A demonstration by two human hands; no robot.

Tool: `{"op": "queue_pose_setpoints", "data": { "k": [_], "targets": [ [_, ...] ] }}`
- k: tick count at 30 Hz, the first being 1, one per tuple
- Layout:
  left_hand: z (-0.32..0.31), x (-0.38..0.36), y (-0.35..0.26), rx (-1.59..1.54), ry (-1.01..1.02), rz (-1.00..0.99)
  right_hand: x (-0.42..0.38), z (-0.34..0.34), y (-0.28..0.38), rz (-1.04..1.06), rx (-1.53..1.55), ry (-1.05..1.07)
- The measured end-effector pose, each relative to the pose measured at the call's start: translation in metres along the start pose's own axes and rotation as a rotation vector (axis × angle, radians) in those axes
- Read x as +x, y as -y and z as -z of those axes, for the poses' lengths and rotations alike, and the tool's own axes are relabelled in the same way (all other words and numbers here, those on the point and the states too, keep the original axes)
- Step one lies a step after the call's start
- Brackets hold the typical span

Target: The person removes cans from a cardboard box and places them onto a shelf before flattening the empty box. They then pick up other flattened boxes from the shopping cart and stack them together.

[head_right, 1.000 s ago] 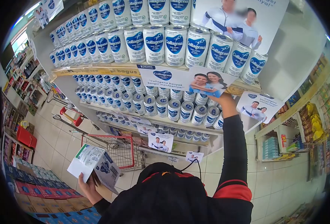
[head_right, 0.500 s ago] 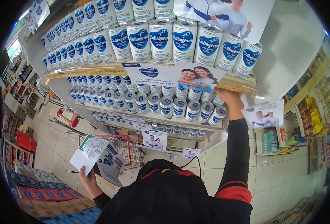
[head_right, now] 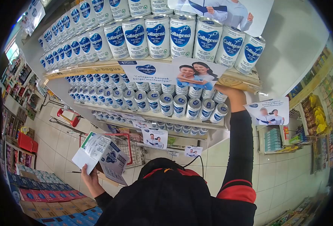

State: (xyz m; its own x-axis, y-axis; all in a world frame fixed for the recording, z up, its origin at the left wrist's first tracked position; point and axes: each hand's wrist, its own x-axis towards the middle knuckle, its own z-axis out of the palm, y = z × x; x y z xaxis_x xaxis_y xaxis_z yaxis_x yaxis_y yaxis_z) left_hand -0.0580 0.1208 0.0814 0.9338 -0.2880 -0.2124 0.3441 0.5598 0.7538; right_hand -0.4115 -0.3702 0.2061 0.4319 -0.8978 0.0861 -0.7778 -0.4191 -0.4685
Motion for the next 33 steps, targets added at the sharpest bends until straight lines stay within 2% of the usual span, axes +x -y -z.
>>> {"op": "queue_pose_setpoints", "data": {
  "k": [5,7,11,13,14,17,19,20,22,23,25,28,29,31,33],
  "targets": [
    [-0.002,-0.003,0.001,-0.004,-0.015,0.004,0.008,-0.005,-0.005,0.035,0.025,0.107],
    [0.001,-0.003,0.002,0.001,-0.03,0.011,0.002,-0.007,0.007,0.0,-0.101,-0.046],
    [0.01,0.001,0.003,0.006,-0.032,0.002,0.007,-0.005,0.005,-0.016,-0.151,0.015],
    [0.004,-0.003,0.001,-0.011,-0.031,0.004,0.013,-0.01,-0.007,0.112,-0.158,0.002],
    [0.005,-0.004,0.001,-0.01,-0.032,0.003,0.015,-0.012,-0.013,0.112,-0.157,0.003],
    [0.004,-0.004,0.0,-0.018,-0.056,0.009,0.004,-0.007,0.006,0.091,-0.231,-0.061],
    [0.0,-0.007,-0.001,-0.013,-0.059,-0.007,-0.003,-0.003,0.015,0.147,-0.274,-0.103],
    [0.001,-0.008,-0.001,-0.013,-0.059,-0.006,-0.008,-0.002,0.02,0.146,-0.274,-0.103],
    [0.003,-0.007,-0.002,0.0,-0.038,0.006,-0.014,0.002,0.027,0.128,-0.283,-0.233],
    [0.005,-0.006,-0.001,0.0,-0.038,0.006,-0.016,0.007,0.026,0.129,-0.282,-0.232],
    [0.008,-0.005,-0.001,0.01,-0.077,0.017,-0.021,0.018,0.02,-0.001,-0.277,-0.273],
    [0.01,-0.004,0.0,0.006,-0.057,0.023,-0.021,0.023,0.01,0.036,-0.368,-0.247],
    [0.009,-0.004,0.0,0.007,-0.055,0.025,-0.023,0.022,0.008,0.034,-0.368,-0.248],
    [0.008,-0.005,0.001,0.003,-0.068,0.028,-0.027,0.02,0.004,0.139,-0.179,-0.243],
    [0.008,-0.003,0.002,0.003,-0.068,0.022,-0.029,0.021,0.002,0.119,-0.138,-0.22]
  ]
}}
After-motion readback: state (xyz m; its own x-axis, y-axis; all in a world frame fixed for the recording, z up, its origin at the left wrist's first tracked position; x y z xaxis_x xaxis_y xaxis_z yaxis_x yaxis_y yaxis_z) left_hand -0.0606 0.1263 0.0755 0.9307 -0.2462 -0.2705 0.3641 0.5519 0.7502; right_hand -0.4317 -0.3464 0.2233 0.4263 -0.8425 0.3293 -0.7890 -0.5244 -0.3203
